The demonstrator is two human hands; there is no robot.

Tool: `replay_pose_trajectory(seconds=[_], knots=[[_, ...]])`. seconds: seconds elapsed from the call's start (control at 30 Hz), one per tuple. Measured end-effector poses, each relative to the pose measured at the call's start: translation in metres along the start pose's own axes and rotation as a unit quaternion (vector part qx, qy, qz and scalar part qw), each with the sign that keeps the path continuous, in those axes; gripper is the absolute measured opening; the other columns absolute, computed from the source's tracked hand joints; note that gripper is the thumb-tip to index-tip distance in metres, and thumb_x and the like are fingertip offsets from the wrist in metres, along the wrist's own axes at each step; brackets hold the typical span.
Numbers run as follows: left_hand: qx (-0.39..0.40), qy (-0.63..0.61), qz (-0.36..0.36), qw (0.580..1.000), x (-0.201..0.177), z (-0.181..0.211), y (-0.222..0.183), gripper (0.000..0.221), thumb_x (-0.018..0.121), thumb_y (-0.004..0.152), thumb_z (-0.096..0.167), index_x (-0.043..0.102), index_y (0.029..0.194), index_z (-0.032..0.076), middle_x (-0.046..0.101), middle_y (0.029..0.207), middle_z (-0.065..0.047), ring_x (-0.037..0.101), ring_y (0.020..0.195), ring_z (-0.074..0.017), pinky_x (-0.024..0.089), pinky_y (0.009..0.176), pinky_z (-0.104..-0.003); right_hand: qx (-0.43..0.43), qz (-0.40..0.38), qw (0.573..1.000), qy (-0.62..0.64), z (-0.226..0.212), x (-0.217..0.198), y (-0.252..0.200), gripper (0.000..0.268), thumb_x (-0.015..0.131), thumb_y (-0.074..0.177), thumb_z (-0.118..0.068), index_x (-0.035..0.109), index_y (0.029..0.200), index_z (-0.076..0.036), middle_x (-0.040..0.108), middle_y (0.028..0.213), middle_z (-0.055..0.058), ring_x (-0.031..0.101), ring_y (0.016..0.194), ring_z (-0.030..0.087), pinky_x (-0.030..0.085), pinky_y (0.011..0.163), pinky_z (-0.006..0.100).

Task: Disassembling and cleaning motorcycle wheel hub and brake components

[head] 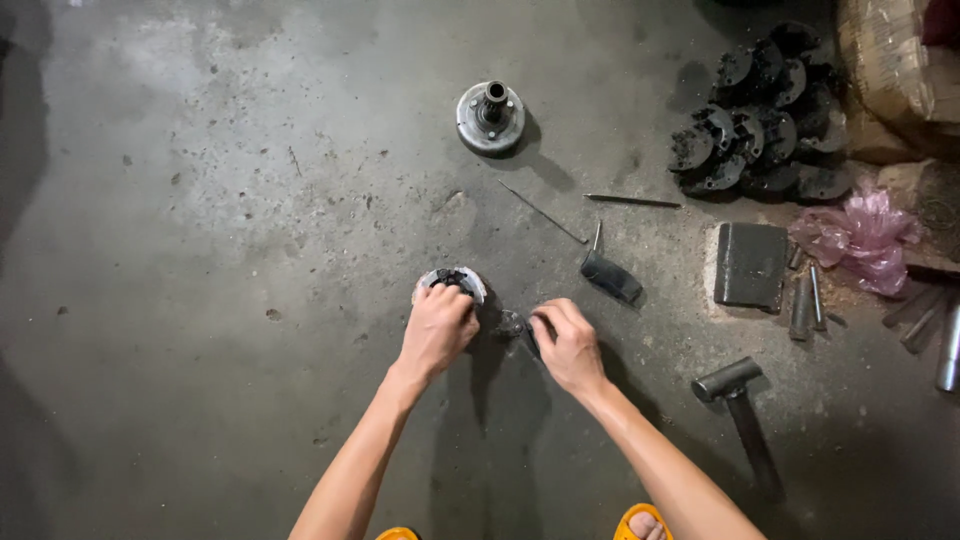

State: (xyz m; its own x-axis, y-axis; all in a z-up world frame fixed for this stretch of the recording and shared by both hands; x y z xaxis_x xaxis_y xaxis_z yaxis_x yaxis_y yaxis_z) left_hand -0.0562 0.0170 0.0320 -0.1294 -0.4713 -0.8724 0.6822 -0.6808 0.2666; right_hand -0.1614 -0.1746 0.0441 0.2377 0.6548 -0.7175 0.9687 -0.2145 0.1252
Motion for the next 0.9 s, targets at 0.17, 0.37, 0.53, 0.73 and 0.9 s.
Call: replay_pose_trajectory(seconds=[0.17,0.37,0.53,0.73,0.9], knots=[[-0.375,-0.403,0.058,0.833,0.003,0.006,-0.045,0.006,0.077,0.084,0.013,0.080,0.089,0.014,0.075,0.073,-0.002,0.064,0.070,-0.0088,0.053,0.068,-0.028,0.200,-0.079,0.901,0.378,-0.018,0.025,-0.003,0.027,0.070,0.095,-0.007,0.071,0.121,0.001,0.075,0.109,0.023,0.077,0.087,0.025,0.065,0.074,0.036],[-0.395,-0.460,0.078,0.791,0.007,0.024,-0.066,0.012,0.075,0.085,0.006,0.081,0.094,0.011,0.077,0.079,-0.007,0.065,0.078,-0.0101,0.056,0.071,-0.029,0.247,-0.122,0.879,0.388,-0.021,0.041,-0.008,0.025,0.081,0.087,-0.006,0.077,0.110,0.002,0.079,0.095,0.016,0.074,0.078,0.016,0.063,0.070,0.032],[-0.323,-0.417,0.002,0.850,-0.013,0.034,-0.064,0.018,0.078,0.083,0.007,0.082,0.098,0.016,0.081,0.085,-0.009,0.078,0.079,-0.0197,0.061,0.071,-0.031,0.138,-0.185,0.935,0.268,-0.031,0.023,-0.004,0.014,0.078,0.086,-0.002,0.079,0.100,-0.001,0.079,0.083,0.016,0.076,0.070,0.020,0.062,0.063,0.035],[-0.396,-0.438,0.027,0.807,0.016,0.021,-0.082,0.012,0.080,0.080,0.009,0.084,0.090,0.013,0.079,0.075,-0.006,0.067,0.070,-0.0094,0.056,0.067,-0.030,0.156,-0.177,0.931,0.279,-0.023,0.033,-0.004,0.015,0.077,0.087,-0.004,0.079,0.102,-0.003,0.080,0.083,0.014,0.076,0.069,0.018,0.062,0.067,0.032],[-0.312,-0.277,0.103,0.903,-0.008,0.012,-0.059,0.008,0.078,0.082,0.014,0.079,0.088,0.018,0.071,0.082,-0.007,0.066,0.078,-0.0226,0.051,0.071,-0.036,0.095,-0.155,0.983,-0.028,-0.013,0.026,0.003,0.047,0.079,0.086,-0.026,0.064,0.127,-0.009,0.065,0.117,0.018,0.064,0.108,0.035,0.058,0.083,0.047]])
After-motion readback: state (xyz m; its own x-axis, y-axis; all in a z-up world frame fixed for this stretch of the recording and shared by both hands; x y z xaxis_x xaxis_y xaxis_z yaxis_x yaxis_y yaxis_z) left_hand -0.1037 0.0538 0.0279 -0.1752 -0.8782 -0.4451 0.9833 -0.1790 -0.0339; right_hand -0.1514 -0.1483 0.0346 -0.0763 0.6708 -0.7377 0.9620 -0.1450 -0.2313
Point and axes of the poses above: each hand's wrist, its own y-axis towards the middle knuckle, its own x-axis out of the palm, z = x × y, the point moved 4 cm from there along y, towards the middle knuckle
